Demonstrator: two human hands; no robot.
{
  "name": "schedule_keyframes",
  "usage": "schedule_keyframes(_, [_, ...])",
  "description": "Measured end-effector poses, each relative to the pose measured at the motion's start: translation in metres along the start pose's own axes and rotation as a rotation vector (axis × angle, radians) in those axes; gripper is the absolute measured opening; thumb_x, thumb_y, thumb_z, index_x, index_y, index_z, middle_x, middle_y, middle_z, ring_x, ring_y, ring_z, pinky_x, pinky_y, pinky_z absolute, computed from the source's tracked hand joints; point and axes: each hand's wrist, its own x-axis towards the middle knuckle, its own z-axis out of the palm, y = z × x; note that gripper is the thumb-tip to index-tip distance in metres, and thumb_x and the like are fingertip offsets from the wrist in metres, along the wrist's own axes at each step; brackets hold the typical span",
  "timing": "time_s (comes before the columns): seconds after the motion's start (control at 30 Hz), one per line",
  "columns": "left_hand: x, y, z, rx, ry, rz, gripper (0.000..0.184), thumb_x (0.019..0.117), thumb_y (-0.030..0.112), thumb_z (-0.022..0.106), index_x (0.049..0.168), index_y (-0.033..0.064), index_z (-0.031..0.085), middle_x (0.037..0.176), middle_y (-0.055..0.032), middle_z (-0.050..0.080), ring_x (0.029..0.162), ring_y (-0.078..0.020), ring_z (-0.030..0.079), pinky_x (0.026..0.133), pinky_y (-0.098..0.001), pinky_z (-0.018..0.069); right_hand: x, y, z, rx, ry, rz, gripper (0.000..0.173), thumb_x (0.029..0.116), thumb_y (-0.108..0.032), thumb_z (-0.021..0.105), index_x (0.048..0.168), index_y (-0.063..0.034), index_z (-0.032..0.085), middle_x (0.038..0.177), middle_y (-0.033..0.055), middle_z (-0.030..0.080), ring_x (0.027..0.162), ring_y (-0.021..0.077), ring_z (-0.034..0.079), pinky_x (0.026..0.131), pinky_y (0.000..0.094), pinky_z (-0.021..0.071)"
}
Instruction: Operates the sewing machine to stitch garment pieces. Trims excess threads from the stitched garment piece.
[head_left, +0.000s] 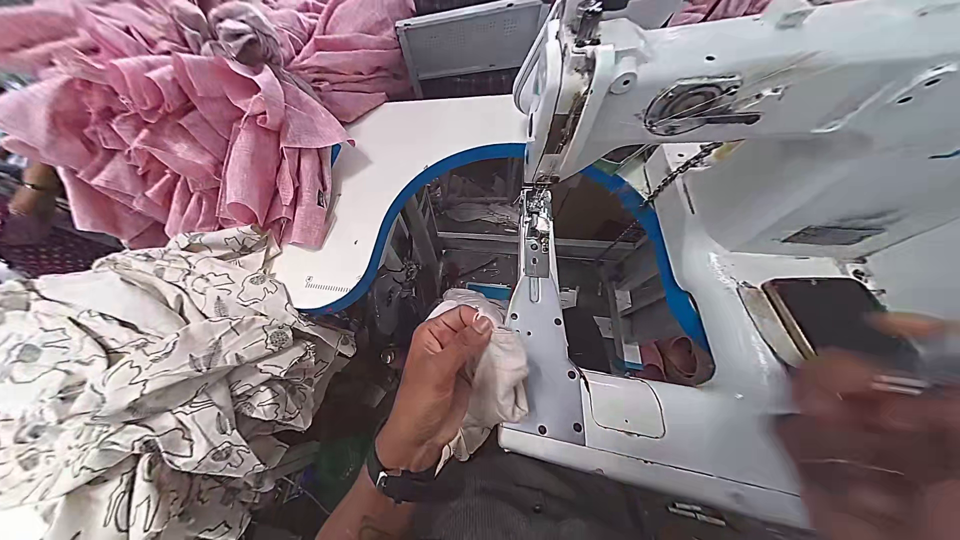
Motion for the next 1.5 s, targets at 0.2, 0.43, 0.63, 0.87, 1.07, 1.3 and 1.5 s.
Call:
schedule_keyframes(0.2, [-0.002,-0.016,0.025,0.104,0.016,0.153,0.016,0.0969,0.005,0.063,0.082,0.0063,0.070,0.073,0.0006,0.068,0.068,-0.0031,0.066,0.068,-0.0210,0.0575,-0.006,0.071,0.099,-0.271,-0.431,-0.187,0.028,0.1087,-0.025,0.048,0.092,-0.0077,0.061,0.068,-0.0076,0.063,0.053,-0.0060,0.057,0.046,0.0098,0.0483])
schedule_keyframes(0.43, [-0.003,-0.019,0.023,0.091,0.035,0.156,0.017,0.0973,0.005,0.062,0.082,0.0058,0.069,0.073,0.0003,0.068,0.067,-0.0033,0.066,0.067,-0.0216,0.0581,-0.006,0.072,0.098,-0.405,-0.391,-0.191,0.026,0.1069,-0.023,0.050,0.093,-0.0061,0.064,0.061,-0.0095,0.058,0.047,-0.0072,0.052,0.042,0.0098,0.0443])
schedule_keyframes(0.63, [-0.002,-0.019,0.024,0.078,0.012,0.148,0.017,0.0975,0.004,0.062,0.082,0.0059,0.069,0.073,0.0005,0.068,0.067,-0.0034,0.066,0.067,-0.0211,0.0579,-0.007,0.072,0.099,-0.361,-0.385,-0.183,0.025,0.1067,-0.021,0.050,0.093,-0.0051,0.064,0.060,-0.0097,0.056,0.047,-0.0084,0.050,0.042,0.0086,0.0433])
schedule_keyframes(0.87, [-0.002,-0.018,0.024,0.076,0.017,0.142,0.018,0.0981,0.004,0.060,0.082,0.0059,0.069,0.071,0.0005,0.067,0.065,-0.0029,0.066,0.065,-0.0202,0.0577,-0.008,0.072,0.100,-0.356,-0.387,-0.167,0.027,0.1069,-0.022,0.049,0.093,-0.0051,0.064,0.060,-0.0098,0.055,0.047,-0.0085,0.050,0.041,0.0086,0.0431])
schedule_keyframes(1.07, [-0.002,-0.021,0.021,0.080,0.004,0.158,0.016,0.0978,0.005,0.062,0.084,0.0052,0.070,0.074,-0.0001,0.068,0.068,-0.0033,0.067,0.067,-0.0209,0.0578,-0.009,0.072,0.101,-0.375,-0.373,-0.140,0.026,0.1065,-0.022,0.049,0.092,-0.0063,0.064,0.059,-0.0104,0.055,0.046,-0.0084,0.050,0.040,0.0090,0.0425])
schedule_keyframes(1.3, [-0.004,-0.024,0.021,0.065,0.028,0.164,0.015,0.0975,0.005,0.062,0.084,0.0049,0.069,0.074,-0.0004,0.068,0.068,-0.0036,0.067,0.067,-0.0208,0.0577,-0.012,0.072,0.104,-0.370,-0.368,-0.123,0.027,0.1073,-0.022,0.048,0.092,-0.0066,0.064,0.058,-0.0110,0.054,0.045,-0.0086,0.049,0.039,0.0091,0.0419])
schedule_keyframes(1.5, [-0.004,-0.024,0.022,0.060,0.031,0.159,0.016,0.0980,0.005,0.061,0.084,0.0044,0.069,0.073,-0.0003,0.068,0.067,-0.0033,0.066,0.066,-0.0199,0.0573,-0.012,0.072,0.102,-0.368,-0.375,-0.115,0.026,0.1069,-0.022,0.048,0.093,-0.0067,0.064,0.058,-0.0112,0.054,0.045,-0.0086,0.049,0.039,0.0092,0.0421])
